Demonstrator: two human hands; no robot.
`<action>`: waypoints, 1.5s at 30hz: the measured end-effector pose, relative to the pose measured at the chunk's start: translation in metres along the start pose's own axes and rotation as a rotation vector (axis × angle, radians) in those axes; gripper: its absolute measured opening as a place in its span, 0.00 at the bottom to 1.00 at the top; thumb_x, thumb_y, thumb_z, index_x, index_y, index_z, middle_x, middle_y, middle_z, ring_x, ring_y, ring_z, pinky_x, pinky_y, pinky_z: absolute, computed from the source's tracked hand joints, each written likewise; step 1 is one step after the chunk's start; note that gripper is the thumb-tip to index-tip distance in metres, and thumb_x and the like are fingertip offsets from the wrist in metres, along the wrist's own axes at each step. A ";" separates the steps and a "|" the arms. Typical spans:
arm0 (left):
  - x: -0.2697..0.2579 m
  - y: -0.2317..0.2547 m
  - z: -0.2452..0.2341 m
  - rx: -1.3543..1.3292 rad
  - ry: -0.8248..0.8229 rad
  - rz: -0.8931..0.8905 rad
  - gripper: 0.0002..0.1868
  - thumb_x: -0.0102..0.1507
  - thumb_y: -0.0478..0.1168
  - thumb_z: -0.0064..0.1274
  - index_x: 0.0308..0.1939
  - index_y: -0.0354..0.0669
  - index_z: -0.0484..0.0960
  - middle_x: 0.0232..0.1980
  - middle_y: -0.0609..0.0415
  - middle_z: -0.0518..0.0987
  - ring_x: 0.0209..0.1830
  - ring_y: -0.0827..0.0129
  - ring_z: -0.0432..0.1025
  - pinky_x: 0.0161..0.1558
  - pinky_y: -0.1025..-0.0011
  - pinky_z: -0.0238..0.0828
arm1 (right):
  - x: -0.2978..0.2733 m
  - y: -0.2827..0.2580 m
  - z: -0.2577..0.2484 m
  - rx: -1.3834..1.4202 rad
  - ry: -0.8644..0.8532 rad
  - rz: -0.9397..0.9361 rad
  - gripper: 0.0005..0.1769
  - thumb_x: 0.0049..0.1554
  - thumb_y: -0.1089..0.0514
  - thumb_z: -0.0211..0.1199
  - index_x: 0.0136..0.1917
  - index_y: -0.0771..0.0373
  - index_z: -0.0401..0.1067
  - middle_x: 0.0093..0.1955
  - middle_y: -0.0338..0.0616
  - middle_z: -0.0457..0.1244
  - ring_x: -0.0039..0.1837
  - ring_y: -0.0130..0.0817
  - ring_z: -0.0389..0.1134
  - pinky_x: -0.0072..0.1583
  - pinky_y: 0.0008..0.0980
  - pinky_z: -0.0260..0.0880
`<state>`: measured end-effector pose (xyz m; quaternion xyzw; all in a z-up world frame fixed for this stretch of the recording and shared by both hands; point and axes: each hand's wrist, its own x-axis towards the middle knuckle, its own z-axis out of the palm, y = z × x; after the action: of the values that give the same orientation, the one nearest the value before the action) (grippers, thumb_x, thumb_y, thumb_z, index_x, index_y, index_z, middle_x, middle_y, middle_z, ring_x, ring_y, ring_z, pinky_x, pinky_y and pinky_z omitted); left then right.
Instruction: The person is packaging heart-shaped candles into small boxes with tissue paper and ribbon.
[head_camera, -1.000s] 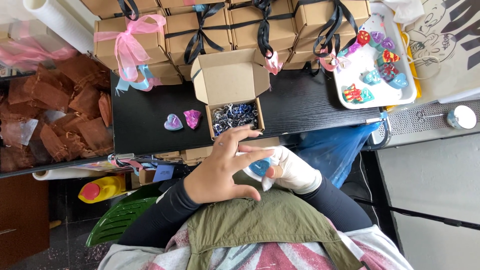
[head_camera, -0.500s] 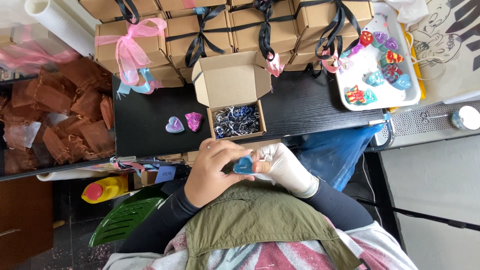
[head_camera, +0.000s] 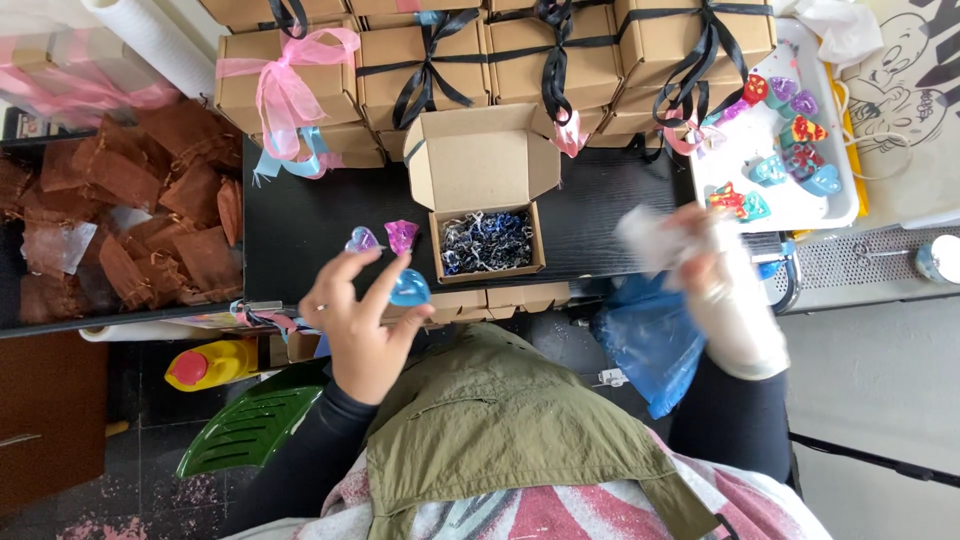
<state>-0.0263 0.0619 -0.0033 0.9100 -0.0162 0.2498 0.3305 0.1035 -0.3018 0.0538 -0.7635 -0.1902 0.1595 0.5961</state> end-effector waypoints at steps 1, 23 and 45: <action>-0.005 -0.009 0.004 0.140 0.031 -0.008 0.33 0.63 0.67 0.55 0.63 0.52 0.83 0.65 0.53 0.71 0.71 0.53 0.63 0.69 0.51 0.47 | 0.002 0.005 -0.014 -0.315 0.232 -0.074 0.32 0.64 0.38 0.51 0.64 0.69 0.64 0.51 0.47 0.63 0.49 0.34 0.65 0.52 0.35 0.67; -0.009 -0.052 0.033 0.448 0.092 -0.130 0.36 0.66 0.66 0.56 0.74 0.59 0.75 0.81 0.45 0.59 0.83 0.33 0.39 0.63 0.24 0.05 | 0.038 0.075 0.055 -0.837 0.602 -0.389 0.16 0.59 0.55 0.56 0.60 0.56 0.73 0.74 0.46 0.59 0.85 0.50 0.46 0.81 0.65 0.18; -0.050 -0.367 -0.124 0.730 -0.073 -1.115 0.43 0.61 0.53 0.65 0.77 0.45 0.67 0.65 0.37 0.76 0.66 0.40 0.68 0.73 0.40 0.41 | 0.060 0.065 0.094 -0.921 0.439 -0.326 0.15 0.62 0.50 0.66 0.55 0.62 0.76 0.63 0.49 0.66 0.67 0.52 0.64 0.69 0.48 0.61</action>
<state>-0.0538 0.4176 -0.1632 0.8435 0.5311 0.0001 0.0800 0.1186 -0.2066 -0.0325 -0.9221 -0.2273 -0.1987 0.2421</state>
